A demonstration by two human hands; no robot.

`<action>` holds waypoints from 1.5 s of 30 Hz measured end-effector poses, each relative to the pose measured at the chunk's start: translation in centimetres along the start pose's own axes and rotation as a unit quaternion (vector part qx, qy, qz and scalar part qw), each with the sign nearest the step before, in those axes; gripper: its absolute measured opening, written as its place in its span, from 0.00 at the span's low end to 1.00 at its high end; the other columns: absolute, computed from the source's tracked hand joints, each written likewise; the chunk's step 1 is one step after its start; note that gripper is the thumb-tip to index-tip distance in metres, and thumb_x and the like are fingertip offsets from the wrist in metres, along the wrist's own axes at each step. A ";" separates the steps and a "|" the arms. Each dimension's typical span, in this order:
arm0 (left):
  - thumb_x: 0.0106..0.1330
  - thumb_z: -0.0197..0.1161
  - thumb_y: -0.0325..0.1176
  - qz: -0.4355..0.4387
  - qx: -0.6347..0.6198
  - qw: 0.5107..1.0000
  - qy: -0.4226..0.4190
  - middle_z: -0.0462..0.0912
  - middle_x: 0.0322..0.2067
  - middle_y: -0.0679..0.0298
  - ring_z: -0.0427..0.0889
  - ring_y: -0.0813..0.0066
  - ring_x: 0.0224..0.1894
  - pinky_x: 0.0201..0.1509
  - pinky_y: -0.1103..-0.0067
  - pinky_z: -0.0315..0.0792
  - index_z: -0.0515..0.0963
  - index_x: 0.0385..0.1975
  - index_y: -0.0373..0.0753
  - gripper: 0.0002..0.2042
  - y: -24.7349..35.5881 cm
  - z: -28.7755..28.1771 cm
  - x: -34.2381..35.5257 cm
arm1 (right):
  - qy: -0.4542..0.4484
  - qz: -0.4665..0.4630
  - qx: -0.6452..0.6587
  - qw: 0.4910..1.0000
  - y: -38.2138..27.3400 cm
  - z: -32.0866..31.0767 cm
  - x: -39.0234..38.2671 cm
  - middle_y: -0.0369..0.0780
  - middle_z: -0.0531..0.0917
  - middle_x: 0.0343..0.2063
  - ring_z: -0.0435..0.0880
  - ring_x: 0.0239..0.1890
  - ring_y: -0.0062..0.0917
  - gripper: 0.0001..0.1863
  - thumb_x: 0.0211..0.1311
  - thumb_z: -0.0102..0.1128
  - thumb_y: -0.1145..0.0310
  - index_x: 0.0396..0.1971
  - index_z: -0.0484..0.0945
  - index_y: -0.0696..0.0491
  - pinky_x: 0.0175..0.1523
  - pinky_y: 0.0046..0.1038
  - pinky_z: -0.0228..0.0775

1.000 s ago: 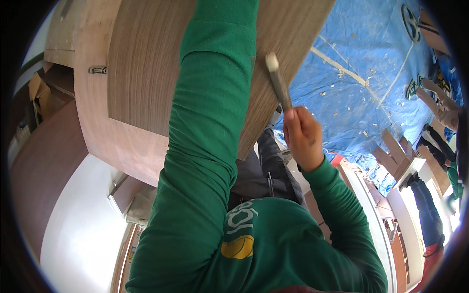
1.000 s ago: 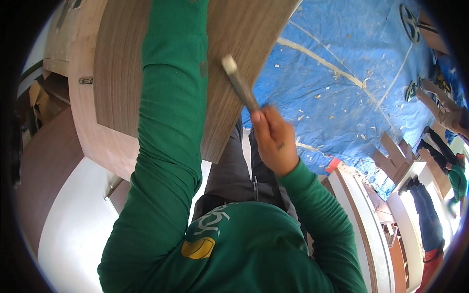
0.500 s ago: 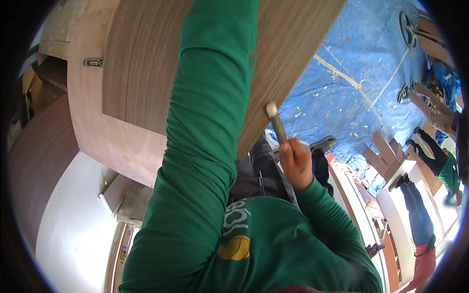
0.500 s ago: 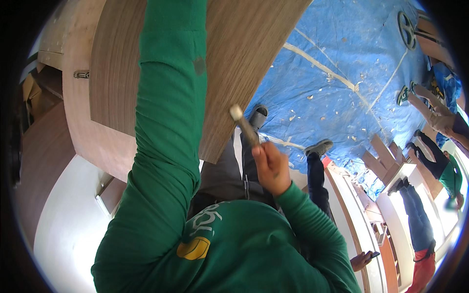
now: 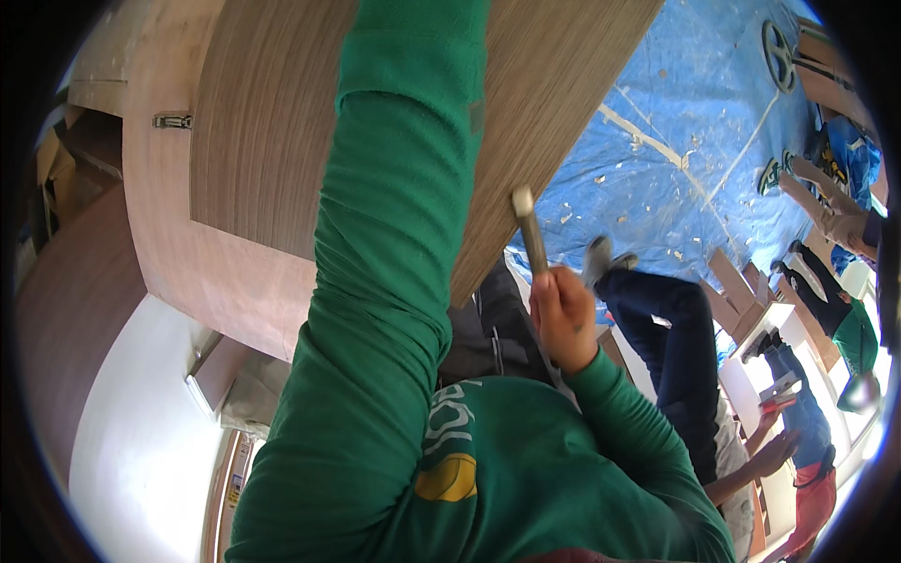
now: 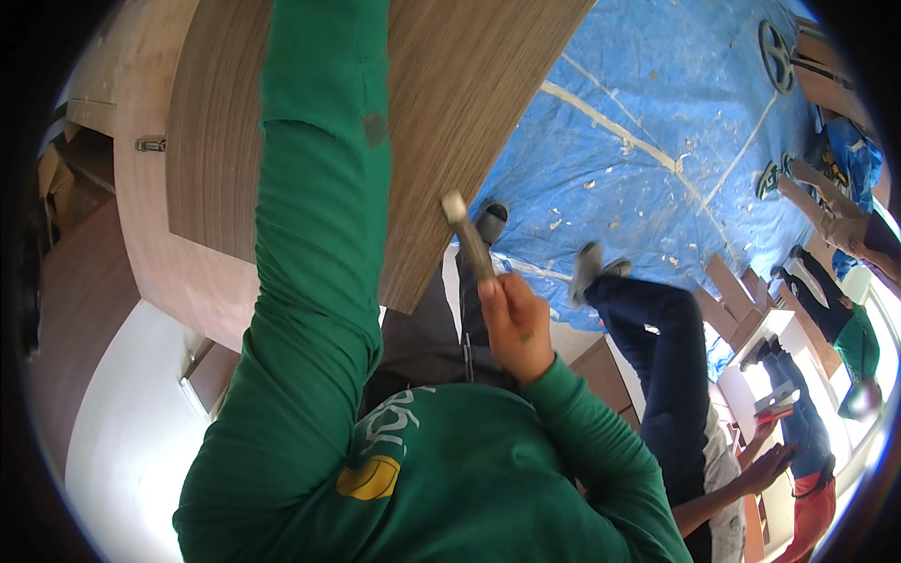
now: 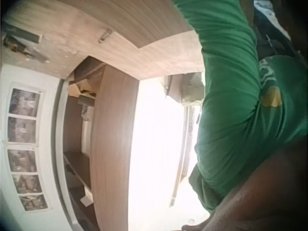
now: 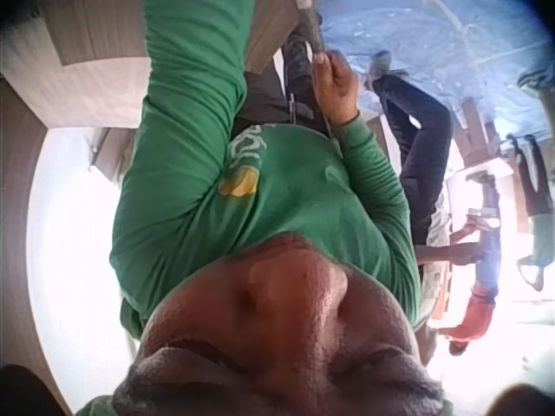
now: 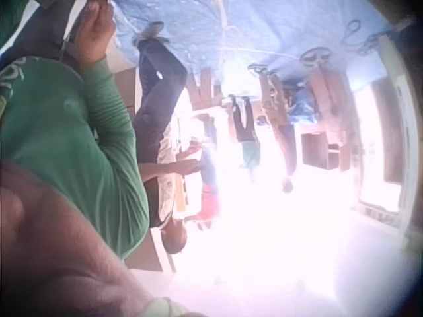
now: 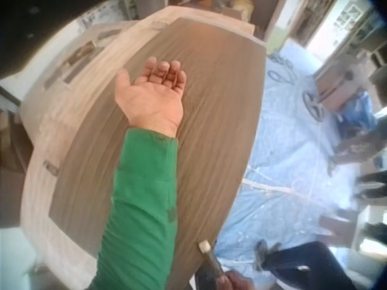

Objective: The person uses a rubber mallet to tap a thin strip of edge banding along the edge of a wooden cabinet door. They repeatedly tap along the length of the edge to secure the banding in place.

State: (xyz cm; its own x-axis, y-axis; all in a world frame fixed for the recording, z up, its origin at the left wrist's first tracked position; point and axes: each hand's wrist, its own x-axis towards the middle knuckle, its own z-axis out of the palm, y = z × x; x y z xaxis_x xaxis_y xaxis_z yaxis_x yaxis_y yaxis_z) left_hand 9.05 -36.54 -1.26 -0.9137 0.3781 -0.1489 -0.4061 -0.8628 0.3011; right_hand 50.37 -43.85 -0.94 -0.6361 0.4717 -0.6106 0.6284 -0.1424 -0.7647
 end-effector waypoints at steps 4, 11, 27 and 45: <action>0.79 0.41 0.59 0.006 0.006 1.000 -0.004 0.76 0.36 0.55 0.76 0.56 0.42 0.53 0.58 0.72 0.74 0.47 0.32 0.30 -0.2 0.0 0.2 | -0.002 0.004 0.115 0.993 -5.6 1.4 5.8 0.30 0.71 0.16 0.67 0.15 0.11 0.18 0.81 0.51 0.60 0.29 0.70 0.53 0.20 0.19 0.56; 0.79 0.42 0.59 0.004 0.003 1.000 0.012 0.76 0.36 0.54 0.76 0.55 0.41 0.51 0.59 0.72 0.73 0.49 0.30 0.31 -0.1 0.4 -0.1 | 0.005 -0.009 -0.013 1.000 -0.2 0.0 0.7 0.31 0.71 0.15 0.68 0.16 0.11 0.18 0.80 0.52 0.58 0.30 0.71 0.54 0.20 0.20 0.58; 0.79 0.42 0.58 0.005 0.030 0.999 -0.012 0.76 0.35 0.54 0.76 0.55 0.41 0.51 0.59 0.71 0.72 0.53 0.29 0.31 -0.7 -0.1 0.2 | 0.018 -0.026 0.020 0.999 -5.3 0.2 6.2 0.31 0.71 0.15 0.68 0.17 0.11 0.18 0.80 0.53 0.59 0.28 0.71 0.53 0.21 0.20 0.58; 0.78 0.41 0.60 0.015 0.040 0.999 0.001 0.77 0.35 0.54 0.76 0.55 0.41 0.50 0.59 0.72 0.73 0.51 0.30 0.32 -0.6 0.1 0.3 | 0.035 0.044 0.049 0.997 -5.8 0.2 4.5 0.29 0.71 0.19 0.65 0.24 0.11 0.19 0.79 0.56 0.59 0.28 0.74 0.56 0.27 0.22 0.59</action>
State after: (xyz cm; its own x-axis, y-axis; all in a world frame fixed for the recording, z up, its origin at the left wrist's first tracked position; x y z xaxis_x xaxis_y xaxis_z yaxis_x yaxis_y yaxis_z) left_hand 9.00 -35.89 -1.41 -0.9252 0.3525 -0.1404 -0.3791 -0.8440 0.3793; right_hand 43.81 -41.13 0.71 -0.5458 0.5126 -0.6629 0.6312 -0.2688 -0.7275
